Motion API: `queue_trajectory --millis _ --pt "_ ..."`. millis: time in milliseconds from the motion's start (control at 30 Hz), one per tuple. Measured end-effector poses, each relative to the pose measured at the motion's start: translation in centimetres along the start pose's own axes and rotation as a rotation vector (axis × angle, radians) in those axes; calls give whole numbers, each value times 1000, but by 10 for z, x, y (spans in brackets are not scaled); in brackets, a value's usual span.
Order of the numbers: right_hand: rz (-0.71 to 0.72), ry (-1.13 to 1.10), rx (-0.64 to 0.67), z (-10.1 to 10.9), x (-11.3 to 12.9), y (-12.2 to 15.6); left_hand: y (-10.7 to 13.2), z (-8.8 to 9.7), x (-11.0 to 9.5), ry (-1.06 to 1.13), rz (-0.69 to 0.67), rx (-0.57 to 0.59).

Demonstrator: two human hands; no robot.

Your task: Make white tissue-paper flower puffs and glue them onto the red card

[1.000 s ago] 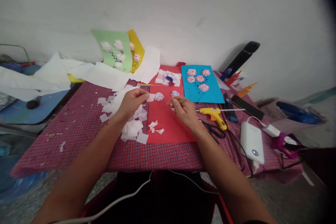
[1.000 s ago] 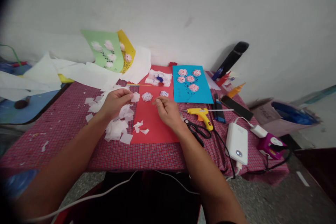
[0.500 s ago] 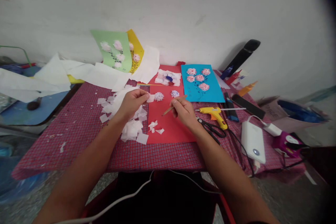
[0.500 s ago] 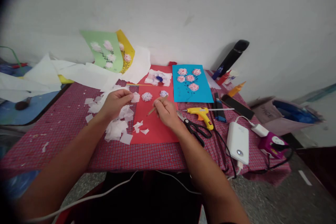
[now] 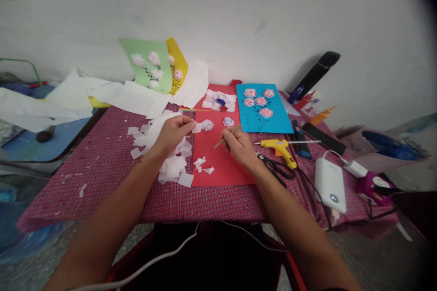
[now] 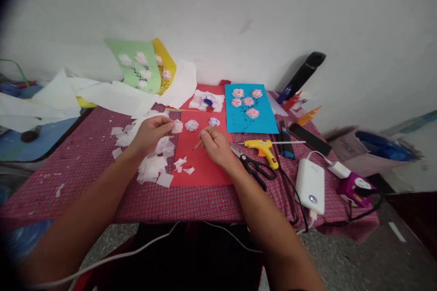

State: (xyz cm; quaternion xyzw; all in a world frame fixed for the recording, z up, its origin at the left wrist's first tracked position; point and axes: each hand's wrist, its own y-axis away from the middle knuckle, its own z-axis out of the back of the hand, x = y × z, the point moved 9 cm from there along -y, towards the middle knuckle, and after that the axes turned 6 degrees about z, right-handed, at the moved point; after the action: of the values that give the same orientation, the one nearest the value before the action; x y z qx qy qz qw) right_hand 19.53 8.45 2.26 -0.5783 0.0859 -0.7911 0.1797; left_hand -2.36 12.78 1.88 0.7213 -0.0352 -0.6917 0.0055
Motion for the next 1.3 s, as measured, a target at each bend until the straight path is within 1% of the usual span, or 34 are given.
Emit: queue_trajectory --millis 500,867,1300 --pt "0 48 42 -5 7 1 -1 1 0 -1 -13 -3" --pt "33 61 65 -9 13 1 0 -1 -1 22 -3 -9" --pt "48 75 57 -9 14 2 2 -2 -5 13 7 -12"
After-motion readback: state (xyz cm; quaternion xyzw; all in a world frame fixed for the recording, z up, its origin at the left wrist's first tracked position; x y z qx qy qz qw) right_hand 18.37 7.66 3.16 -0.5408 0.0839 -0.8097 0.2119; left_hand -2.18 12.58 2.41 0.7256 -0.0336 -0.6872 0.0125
